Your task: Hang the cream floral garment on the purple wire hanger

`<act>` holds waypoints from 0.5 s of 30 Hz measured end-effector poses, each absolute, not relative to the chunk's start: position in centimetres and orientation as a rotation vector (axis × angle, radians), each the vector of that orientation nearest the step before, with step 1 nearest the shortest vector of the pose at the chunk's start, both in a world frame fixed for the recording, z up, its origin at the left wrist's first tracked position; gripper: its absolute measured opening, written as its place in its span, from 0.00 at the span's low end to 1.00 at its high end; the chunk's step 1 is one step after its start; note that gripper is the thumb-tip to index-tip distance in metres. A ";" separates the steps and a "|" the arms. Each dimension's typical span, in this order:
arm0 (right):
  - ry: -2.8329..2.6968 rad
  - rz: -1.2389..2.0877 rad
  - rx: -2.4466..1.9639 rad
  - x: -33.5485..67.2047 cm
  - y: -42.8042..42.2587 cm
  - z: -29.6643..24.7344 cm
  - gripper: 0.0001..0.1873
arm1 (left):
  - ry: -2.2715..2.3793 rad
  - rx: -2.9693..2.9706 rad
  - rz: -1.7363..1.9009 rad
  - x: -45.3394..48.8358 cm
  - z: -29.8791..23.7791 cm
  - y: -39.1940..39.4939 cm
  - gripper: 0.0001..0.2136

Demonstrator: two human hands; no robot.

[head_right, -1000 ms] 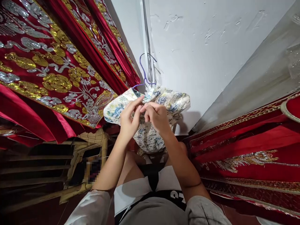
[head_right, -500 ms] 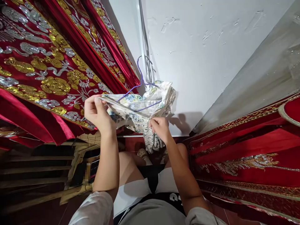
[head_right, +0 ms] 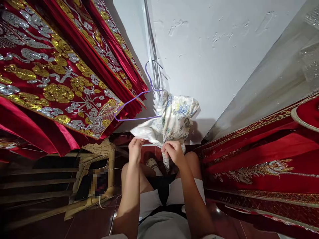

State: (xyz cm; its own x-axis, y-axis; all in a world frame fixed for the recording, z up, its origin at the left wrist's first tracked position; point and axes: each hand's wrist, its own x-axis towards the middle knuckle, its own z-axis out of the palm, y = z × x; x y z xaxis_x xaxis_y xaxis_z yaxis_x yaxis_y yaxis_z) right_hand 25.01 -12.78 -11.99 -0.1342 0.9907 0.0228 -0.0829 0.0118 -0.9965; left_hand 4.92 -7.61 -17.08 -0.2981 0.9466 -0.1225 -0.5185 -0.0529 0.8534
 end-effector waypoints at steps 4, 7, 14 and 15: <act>-1.389 1.376 -1.216 26.6 -12.9 -13.5 0.16 | 1.161 1.056 1.441 5.9 -15.6 -8.6 0.08; -1.394 1.203 -1.375 27.3 -12.3 -13.8 0.20 | 1.107 1.337 1.425 6.2 -13.2 -9.4 0.14; -1.333 1.402 -1.044 25.5 -11.0 -13.0 0.37 | 0.778 1.646 1.261 9.2 -7.8 -12.4 0.12; -1.315 1.468 -0.974 25.0 -11.1 -12.9 0.40 | 0.760 1.699 1.281 9.4 -7.4 -12.5 0.11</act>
